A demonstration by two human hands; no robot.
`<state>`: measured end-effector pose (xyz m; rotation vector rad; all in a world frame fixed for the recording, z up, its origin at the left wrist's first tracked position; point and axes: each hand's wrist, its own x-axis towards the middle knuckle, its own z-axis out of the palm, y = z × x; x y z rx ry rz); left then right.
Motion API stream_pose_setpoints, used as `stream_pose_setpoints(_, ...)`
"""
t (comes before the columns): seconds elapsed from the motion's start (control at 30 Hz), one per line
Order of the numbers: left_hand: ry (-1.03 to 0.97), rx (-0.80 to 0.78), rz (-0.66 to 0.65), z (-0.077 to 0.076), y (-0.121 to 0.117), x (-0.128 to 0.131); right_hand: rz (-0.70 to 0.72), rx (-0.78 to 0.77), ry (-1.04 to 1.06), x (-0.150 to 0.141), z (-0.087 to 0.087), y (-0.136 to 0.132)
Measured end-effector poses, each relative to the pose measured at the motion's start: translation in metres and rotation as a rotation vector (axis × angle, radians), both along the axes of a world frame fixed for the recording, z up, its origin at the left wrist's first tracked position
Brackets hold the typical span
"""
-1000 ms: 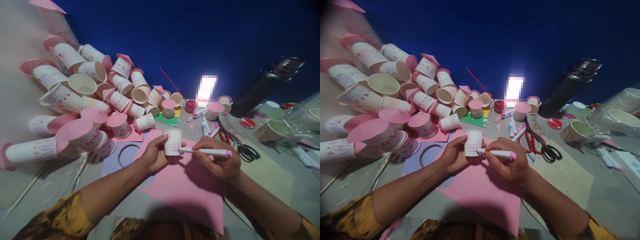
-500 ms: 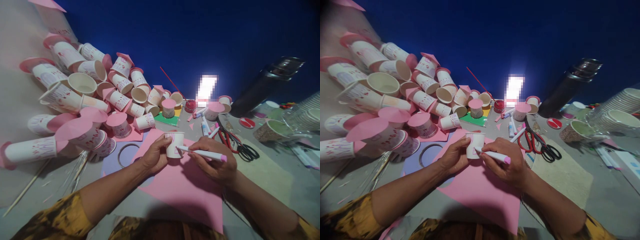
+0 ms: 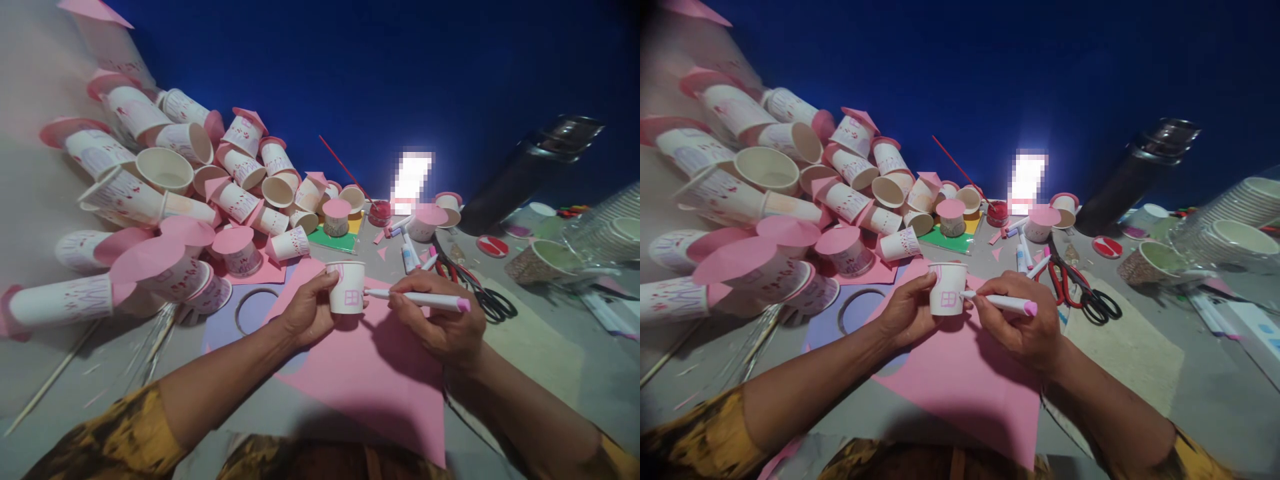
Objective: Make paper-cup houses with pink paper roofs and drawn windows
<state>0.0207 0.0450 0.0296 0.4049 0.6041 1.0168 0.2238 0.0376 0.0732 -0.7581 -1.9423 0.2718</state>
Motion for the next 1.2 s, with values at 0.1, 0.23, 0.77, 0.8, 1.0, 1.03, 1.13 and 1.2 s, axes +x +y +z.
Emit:
stream_pose_setpoints(0.1, 0.005, -0.017, -0.013, -0.001, 0.001, -0.001, -0.006, -0.006, 0.04, 0.001, -0.003, 0.002)
stream_pose_setpoints(0.23, -0.036, -0.015, -0.028, 0.0, 0.001, -0.003, -0.055, 0.032, 0.069, 0.005, -0.011, 0.008)
stream_pose_setpoints(0.77, 0.062, 0.092, -0.061, 0.027, -0.006, -0.005, 0.016, -0.268, 0.11, 0.008, -0.018, 0.031)
stream_pose_setpoints(0.8, 0.083, 0.107, -0.055, 0.028, -0.006, -0.005, -0.011, -0.314, 0.175, 0.007, -0.018, 0.032)
stream_pose_setpoints(1.0, 0.204, 0.135, 0.028, 0.023, -0.005, 0.004, -0.128, -0.374, 0.336, 0.001, -0.024, 0.029)
stream_pose_setpoints(1.03, 0.204, 0.129, 0.051, 0.022, -0.004, 0.005, -0.12, -0.345, 0.308, -0.001, -0.025, 0.028)
stream_pose_setpoints(1.13, 0.223, 0.119, 0.117, 0.022, -0.001, 0.002, -0.051, -0.23, 0.222, -0.004, -0.027, 0.024)
stream_pose_setpoints(1.2, 0.248, 0.123, 0.151, 0.023, 0.003, -0.003, -0.024, -0.194, 0.213, -0.003, -0.026, 0.025)
